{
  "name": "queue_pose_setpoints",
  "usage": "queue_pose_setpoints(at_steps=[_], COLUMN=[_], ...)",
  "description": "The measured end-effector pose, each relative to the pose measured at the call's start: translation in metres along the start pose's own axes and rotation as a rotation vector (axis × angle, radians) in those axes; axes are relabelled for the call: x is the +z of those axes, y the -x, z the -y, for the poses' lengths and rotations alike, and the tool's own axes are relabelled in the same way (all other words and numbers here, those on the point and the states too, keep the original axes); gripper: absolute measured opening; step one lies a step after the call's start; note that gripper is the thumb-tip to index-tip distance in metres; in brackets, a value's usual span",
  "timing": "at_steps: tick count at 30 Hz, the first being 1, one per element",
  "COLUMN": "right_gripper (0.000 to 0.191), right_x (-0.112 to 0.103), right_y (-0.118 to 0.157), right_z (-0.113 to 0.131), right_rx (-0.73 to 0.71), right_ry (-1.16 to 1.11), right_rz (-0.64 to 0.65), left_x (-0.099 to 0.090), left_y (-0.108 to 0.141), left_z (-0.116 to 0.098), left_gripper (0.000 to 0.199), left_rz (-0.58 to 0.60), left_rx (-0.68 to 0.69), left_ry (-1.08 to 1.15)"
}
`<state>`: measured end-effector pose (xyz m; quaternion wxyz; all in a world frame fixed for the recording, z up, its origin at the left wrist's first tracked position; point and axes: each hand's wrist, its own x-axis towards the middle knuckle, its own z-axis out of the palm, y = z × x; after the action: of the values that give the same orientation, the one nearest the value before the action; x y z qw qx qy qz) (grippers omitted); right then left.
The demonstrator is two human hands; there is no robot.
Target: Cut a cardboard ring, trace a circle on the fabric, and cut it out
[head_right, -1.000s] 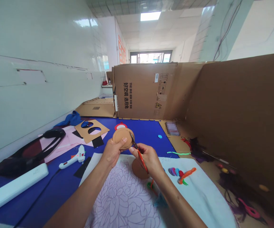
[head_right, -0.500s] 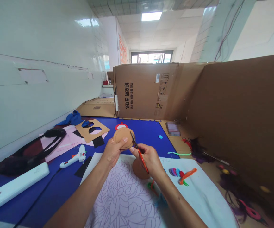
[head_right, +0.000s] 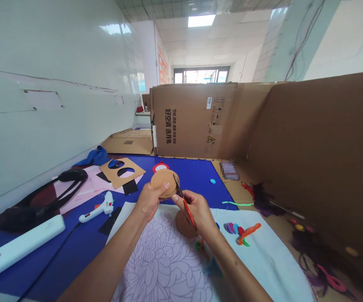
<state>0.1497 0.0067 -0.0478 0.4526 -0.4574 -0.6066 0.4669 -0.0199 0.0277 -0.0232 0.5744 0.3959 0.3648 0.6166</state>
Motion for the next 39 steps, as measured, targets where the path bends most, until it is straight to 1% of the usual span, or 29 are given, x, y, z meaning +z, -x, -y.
queue_pose_setpoints(at_steps=[6, 14, 18, 23, 28, 39], right_gripper=[0.049, 0.051, 0.05, 0.05, 0.049, 0.05], right_x=[0.0006, 0.0013, 0.0013, 0.0028, 0.004, 0.0056], right_y=[-0.0006, 0.001, -0.0001, -0.0012, -0.0006, 0.0014], right_z=[0.0004, 0.003, 0.002, -0.0013, -0.0034, 0.0028], right_rx=[-0.014, -0.026, -0.013, 0.002, 0.004, -0.011], right_ry=[0.018, 0.034, 0.038, -0.004, -0.028, 0.001], right_rz=[-0.019, -0.026, -0.012, -0.014, -0.025, -0.04], left_x=[-0.0004, -0.0038, -0.0047, -0.005, -0.0051, -0.0062], left_y=[-0.0015, -0.0009, -0.0015, -0.0015, -0.0016, -0.0016], left_z=[0.0027, -0.0045, -0.0049, -0.0041, -0.0023, -0.0027], left_gripper=[0.053, 0.049, 0.05, 0.054, 0.053, 0.048], left_rz=[-0.009, 0.032, 0.027, 0.049, 0.039, 0.051], left_rx=[-0.005, -0.026, -0.031, -0.037, -0.04, -0.045], left_ry=[0.014, -0.004, 0.002, -0.014, -0.012, -0.021])
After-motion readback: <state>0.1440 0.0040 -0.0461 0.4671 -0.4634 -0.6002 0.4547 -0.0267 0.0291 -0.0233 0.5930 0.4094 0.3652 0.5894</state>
